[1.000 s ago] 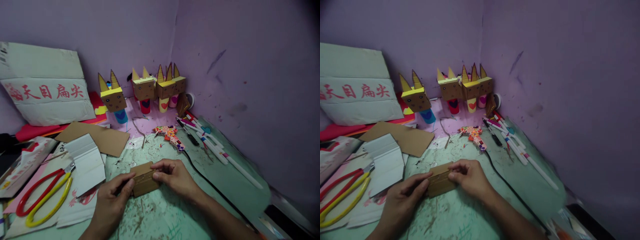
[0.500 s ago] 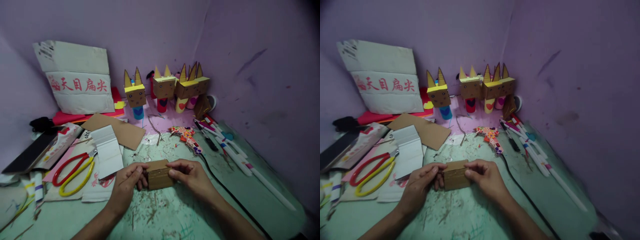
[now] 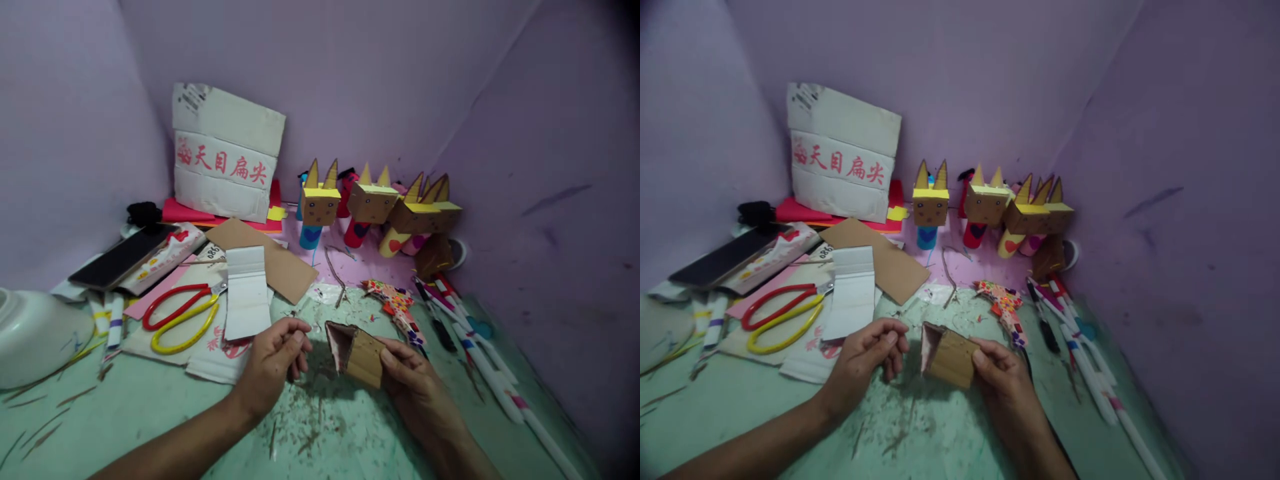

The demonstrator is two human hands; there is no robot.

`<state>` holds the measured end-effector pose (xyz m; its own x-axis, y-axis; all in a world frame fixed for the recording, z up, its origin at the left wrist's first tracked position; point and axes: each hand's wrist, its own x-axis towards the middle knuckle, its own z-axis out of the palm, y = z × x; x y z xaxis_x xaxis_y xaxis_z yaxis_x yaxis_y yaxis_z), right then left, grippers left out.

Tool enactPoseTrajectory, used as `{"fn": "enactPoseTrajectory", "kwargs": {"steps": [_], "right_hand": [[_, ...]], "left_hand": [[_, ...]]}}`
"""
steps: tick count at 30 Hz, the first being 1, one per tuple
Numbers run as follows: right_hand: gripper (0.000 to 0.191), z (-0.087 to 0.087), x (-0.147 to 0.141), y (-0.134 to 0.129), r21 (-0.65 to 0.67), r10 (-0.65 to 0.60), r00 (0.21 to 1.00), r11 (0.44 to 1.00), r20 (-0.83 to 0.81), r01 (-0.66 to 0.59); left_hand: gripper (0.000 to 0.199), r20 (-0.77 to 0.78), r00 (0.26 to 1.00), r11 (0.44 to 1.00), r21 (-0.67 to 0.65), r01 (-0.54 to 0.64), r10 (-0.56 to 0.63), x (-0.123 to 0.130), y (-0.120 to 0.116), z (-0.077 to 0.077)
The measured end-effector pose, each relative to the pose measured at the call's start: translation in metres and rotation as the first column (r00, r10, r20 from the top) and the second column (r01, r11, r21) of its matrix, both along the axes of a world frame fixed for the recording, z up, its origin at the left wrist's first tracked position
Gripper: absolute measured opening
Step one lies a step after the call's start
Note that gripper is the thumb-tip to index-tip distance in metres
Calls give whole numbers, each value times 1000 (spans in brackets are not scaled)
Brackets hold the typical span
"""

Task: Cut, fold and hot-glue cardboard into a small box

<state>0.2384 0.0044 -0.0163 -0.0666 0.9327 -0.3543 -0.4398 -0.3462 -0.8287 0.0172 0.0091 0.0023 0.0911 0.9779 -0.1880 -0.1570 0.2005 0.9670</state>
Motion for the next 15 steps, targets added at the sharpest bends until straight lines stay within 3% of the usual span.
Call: {"fn": "enactPoseTrajectory", "kwargs": {"steps": [5,15], "right_hand": [[27,1,0,1,-17,16,1000,1000,-3,-16],[29,4,-9,-4,-29,-79,997,996,-4,79]], "left_hand": [[31,11,1000,1000,-6,21,-21,1,2,-3],[29,-3,999,999,4,51,-51,0,0,-5]]}}
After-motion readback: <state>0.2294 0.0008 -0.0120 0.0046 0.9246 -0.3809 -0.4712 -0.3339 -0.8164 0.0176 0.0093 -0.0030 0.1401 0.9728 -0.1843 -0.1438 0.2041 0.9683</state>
